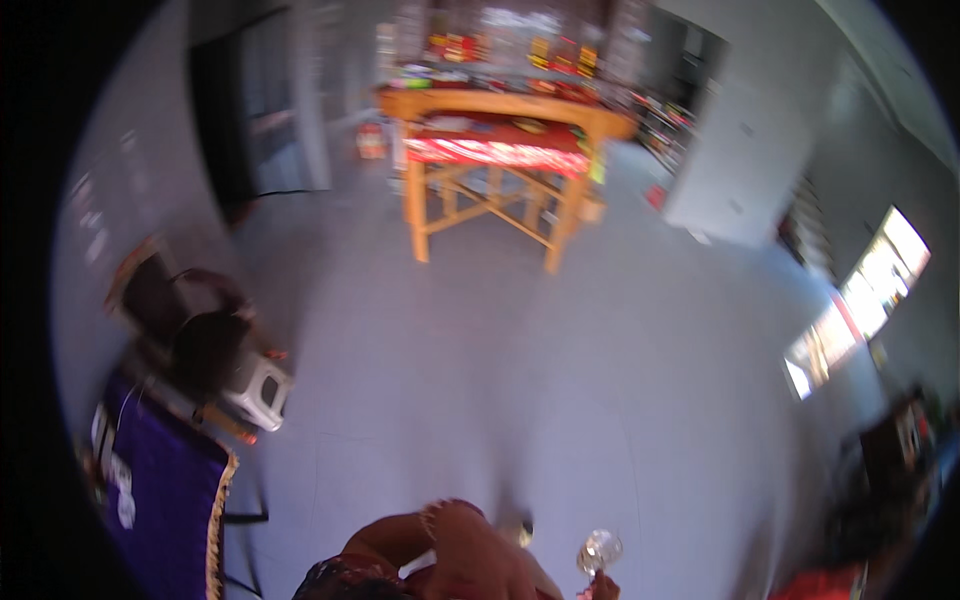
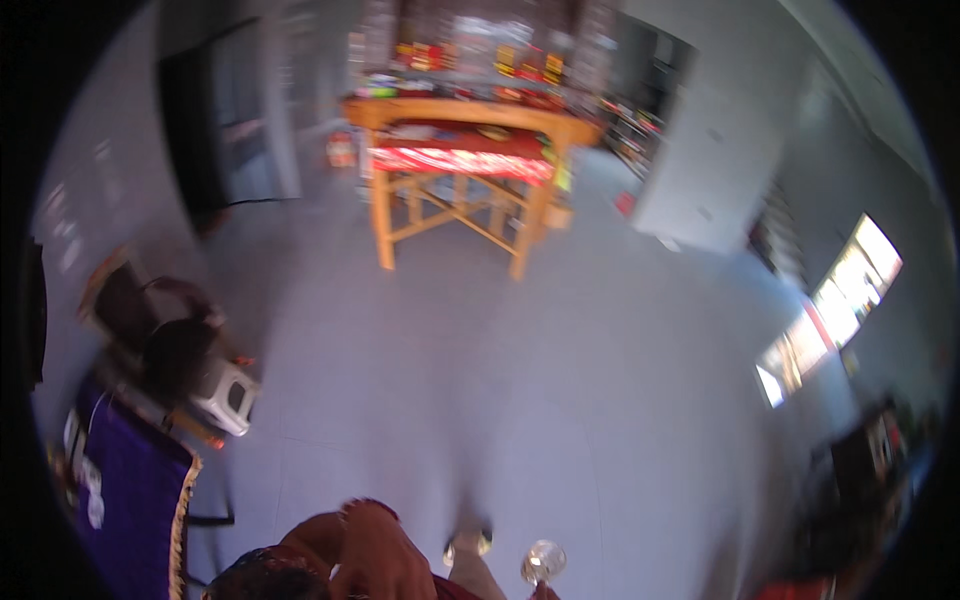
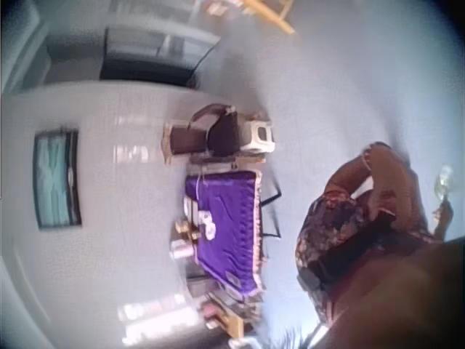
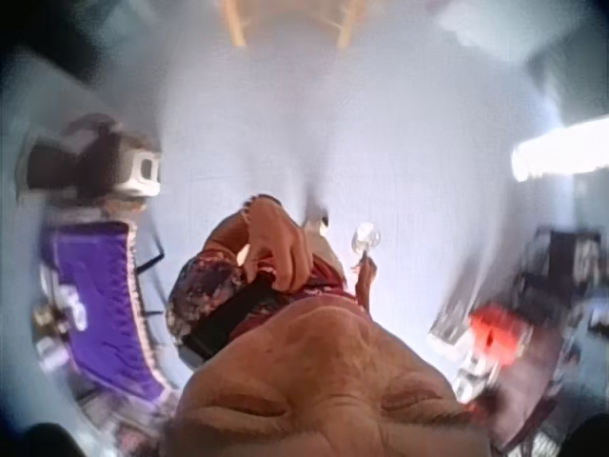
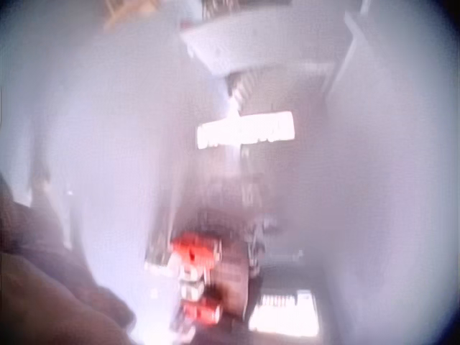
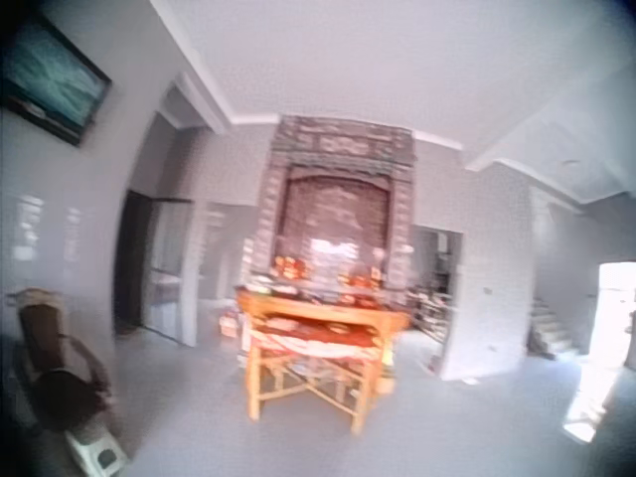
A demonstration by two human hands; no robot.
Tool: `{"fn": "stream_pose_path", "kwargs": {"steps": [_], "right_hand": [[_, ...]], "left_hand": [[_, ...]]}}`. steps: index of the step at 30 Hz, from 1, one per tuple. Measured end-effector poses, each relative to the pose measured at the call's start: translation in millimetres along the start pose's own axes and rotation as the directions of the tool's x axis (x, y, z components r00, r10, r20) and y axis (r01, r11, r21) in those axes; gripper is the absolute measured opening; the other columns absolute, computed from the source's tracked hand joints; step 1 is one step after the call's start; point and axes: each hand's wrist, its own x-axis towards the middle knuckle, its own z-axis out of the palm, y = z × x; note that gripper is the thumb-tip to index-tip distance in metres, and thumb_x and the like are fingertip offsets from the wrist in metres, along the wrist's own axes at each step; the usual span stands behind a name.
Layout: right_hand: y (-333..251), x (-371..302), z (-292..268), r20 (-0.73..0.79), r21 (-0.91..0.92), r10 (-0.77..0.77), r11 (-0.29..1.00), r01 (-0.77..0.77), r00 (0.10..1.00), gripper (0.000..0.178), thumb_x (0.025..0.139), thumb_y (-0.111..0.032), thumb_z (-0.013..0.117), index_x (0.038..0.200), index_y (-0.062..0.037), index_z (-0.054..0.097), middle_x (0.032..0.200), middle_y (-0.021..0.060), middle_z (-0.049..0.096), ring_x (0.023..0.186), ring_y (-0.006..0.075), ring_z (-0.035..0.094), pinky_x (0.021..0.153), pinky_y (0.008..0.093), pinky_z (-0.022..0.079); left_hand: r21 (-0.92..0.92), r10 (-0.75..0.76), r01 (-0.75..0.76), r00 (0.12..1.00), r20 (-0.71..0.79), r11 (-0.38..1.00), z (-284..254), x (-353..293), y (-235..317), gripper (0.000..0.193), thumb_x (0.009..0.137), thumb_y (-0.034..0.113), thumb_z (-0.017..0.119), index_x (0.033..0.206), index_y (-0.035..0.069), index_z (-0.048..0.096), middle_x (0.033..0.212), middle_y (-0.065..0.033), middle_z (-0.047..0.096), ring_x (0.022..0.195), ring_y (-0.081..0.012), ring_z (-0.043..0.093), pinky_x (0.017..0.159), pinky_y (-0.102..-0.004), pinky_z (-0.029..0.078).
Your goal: The person walks into the kitchen, rinses a glass under the tap, and places it on the counter. They retrieve a green tube from a shelf, cut the tip with scissors, and squeeze a white powder into the glass. The person then retrieves a spoon from a dish rack and walks to a dining table where they place the glass and spoon.
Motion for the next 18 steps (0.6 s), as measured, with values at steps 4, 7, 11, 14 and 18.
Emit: {"fn": "stream_pose_path", "kwargs": {"steps": [4, 7, 11, 14, 18], "right_hand": [[-86.0, 144.5, -4.2, 0.083, -0.215, -0.325, 0.918, 0.335, 0.942, 0.03, 0.087, -0.029, 0.053, 0.087, 0.0019, 0.056, 0.066, 0.0087, 0.055, 0.056, 0.0181, 0.055, 0.051, 0.0321, 0.046], [-144.4, 258.9, 23.6, 0.282, -0.267, -0.523, 0.763, 0.589, 0.805, 0.031, 0.088, -0.025, 0.052, 0.101, 0.0026, 0.058, 0.078, 0.0095, 0.061, 0.067, 0.0175, 0.057, 0.06, 0.0331, 0.048], [-244.7, 371.4, 84.6, 0.521, -0.285, -0.64, 0.494, 0.821, 0.565, 0.032, 0.085, -0.022, 0.054, 0.107, 0.0023, 0.056, 0.073, 0.0083, 0.06, 0.062, 0.0179, 0.055, 0.055, 0.0337, 0.046], [-321.1, 423.9, 161.3, 0.574, -0.277, -0.552, 0.565, 0.777, 0.605, 0.029, 0.085, -0.023, 0.053, 0.101, 0.0017, 0.055, 0.069, 0.0078, 0.057, 0.058, 0.0175, 0.054, 0.052, 0.0331, 0.045], [-422.1, 489.9, 245.8, 0.648, -0.26, -0.49, 0.577, 0.775, 0.582, 0.026, 0.086, -0.024, 0.053, 0.092, 0.001, 0.054, 0.064, 0.0073, 0.054, 0.054, 0.0169, 0.052, 0.049, 0.0324, 0.044]], "left_hand": [[-0.016, -0.02, 0.016, 0.971, -0.238, 1.0, -101.4, -4.2, -56.9, 0.04, 0.08, 0.033, 0.062, 0.107, 0.004, 0.057, 0.101, -0.0089, 0.059, 0.094, -0.0198, 0.056, 0.081, -0.0322, 0.045], [-0.12, -0.22, 0.185, 0.833, -0.508, 0.975, -143.2, -25.2, -83.7, 0.046, 0.078, 0.038, 0.066, 0.109, 0.005, 0.056, 0.103, -0.0074, 0.059, 0.096, -0.0175, 0.056, 0.081, -0.0313, 0.045], [-0.482, -0.603, 0.386, 0.314, -0.733, 0.786, -179.2, -84.9, -117.4, 0.065, 0.07, 0.04, 0.073, 0.117, 0.002, 0.05, 0.105, -0.0085, 0.06, 0.099, -0.0178, 0.055, 0.084, -0.0323, 0.044], [-0.479, -0.535, 0.46, -0.011, -0.845, 0.747, -201.8, -142.1, -148.0, 0.036, 0.082, 0.029, 0.06, 0.105, 0.002, 0.055, 0.097, -0.009, 0.06, 0.091, -0.0177, 0.057, 0.081, -0.0312, 0.045], [-0.517, -0.427, 0.495, -0.292, -0.856, 0.699, -271.1, -204.9, -191.1, 0.03, 0.085, 0.027, 0.058, 0.103, 0.004, 0.056, 0.093, -0.0064, 0.061, 0.087, -0.0141, 0.057, 0.08, -0.0278, 0.046]]}}
